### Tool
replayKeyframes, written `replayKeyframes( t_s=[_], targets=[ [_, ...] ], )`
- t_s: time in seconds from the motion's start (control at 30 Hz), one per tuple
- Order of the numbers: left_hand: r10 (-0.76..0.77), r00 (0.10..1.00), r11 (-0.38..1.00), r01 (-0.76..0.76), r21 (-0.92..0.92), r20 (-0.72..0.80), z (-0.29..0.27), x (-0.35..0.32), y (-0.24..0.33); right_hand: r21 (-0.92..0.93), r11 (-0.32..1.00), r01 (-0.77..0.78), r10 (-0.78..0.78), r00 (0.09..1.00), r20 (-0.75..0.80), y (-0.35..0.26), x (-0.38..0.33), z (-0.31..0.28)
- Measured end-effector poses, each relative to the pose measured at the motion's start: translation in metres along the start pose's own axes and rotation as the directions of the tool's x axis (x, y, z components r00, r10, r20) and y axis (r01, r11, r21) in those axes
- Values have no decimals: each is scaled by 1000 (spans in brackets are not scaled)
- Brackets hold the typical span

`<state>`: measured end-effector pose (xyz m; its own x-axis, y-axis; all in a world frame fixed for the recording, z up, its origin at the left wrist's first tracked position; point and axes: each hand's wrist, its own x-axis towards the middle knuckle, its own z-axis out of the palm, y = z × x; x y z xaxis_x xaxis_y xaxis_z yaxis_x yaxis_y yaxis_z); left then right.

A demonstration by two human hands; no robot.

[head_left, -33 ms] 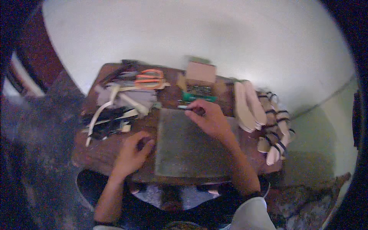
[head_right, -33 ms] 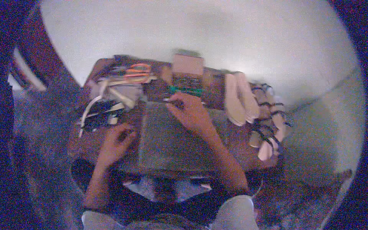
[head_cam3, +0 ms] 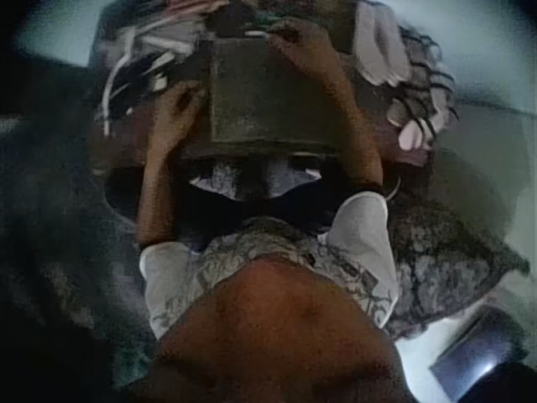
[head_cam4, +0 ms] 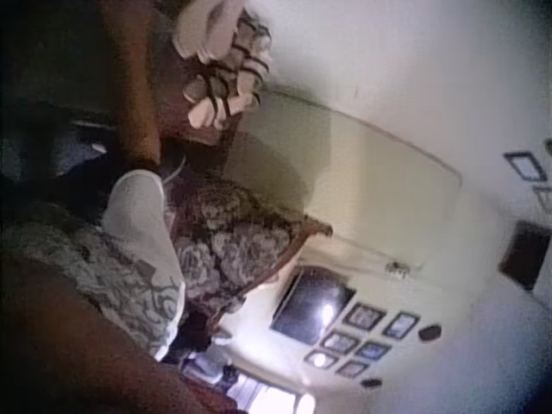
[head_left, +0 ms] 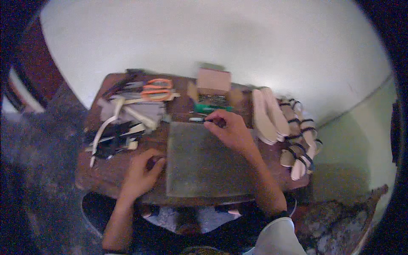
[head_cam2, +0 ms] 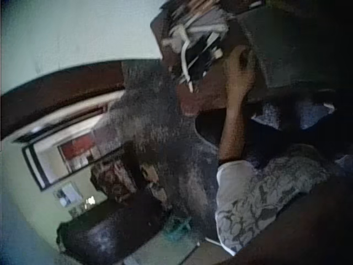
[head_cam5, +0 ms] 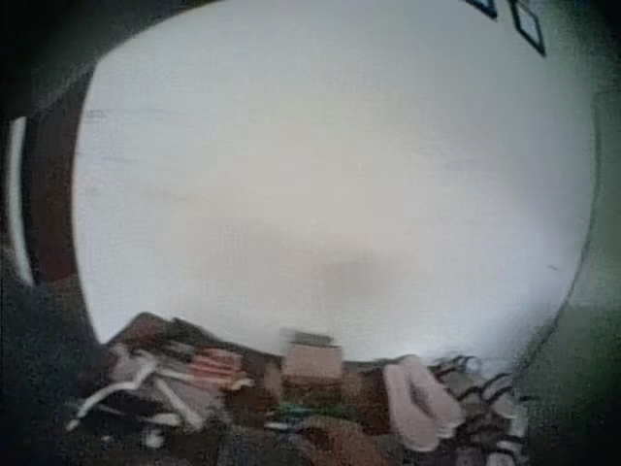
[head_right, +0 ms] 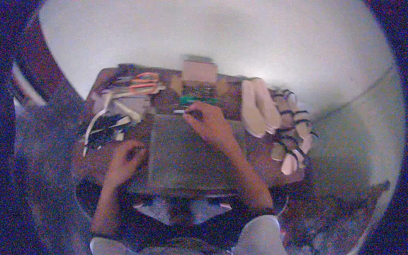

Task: The person assembles sandals by attaching black straps to beige insoles. They position the straps on the insoles and secure them using small metal fasteners picked from a box on the table. The completed sandals are placed in a pile to the right.

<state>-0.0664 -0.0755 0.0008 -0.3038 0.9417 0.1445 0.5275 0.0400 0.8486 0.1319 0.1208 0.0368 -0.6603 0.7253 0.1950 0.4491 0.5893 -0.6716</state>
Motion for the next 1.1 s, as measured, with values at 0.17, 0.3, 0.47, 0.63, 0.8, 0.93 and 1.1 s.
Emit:
replayKeyframes(
  t_s=[0.17, 0.3, 0.47, 0.63, 0.8, 0.93, 1.1],
  targets=[
    [-26, 998, 996, 31, -87, 66, 26, 10, 17, -68, 975, -214, 210, 976, -57, 39, -38, -53],
    [-28, 984, 997, 40, -67, 176, 45, 27, 40, -95, 971, -220, 199, 960, -196, 56, -75, -75],
    [113, 956, 985, -72, -157, 271, 104, 76, 72, -106, 908, -405, 323, 839, -438, 70, -91, -110],
    [81, 961, 996, -70, -53, 266, 207, 150, 96, -154, 806, -572, 459, 767, -448, 110, -104, -124],
    [-101, 976, 995, 97, 34, 191, 264, 189, 78, -108, 847, -520, 448, 809, -381, 100, -100, -110],
    [-65, 990, 997, 59, 50, 126, 272, 185, 87, -168, 843, -512, 402, 805, -438, 98, -100, -110],
    [-28, 993, 999, 26, 18, 116, 267, 183, 96, -171, 826, -537, 419, 789, -450, 101, -101, -105]
  ],
)
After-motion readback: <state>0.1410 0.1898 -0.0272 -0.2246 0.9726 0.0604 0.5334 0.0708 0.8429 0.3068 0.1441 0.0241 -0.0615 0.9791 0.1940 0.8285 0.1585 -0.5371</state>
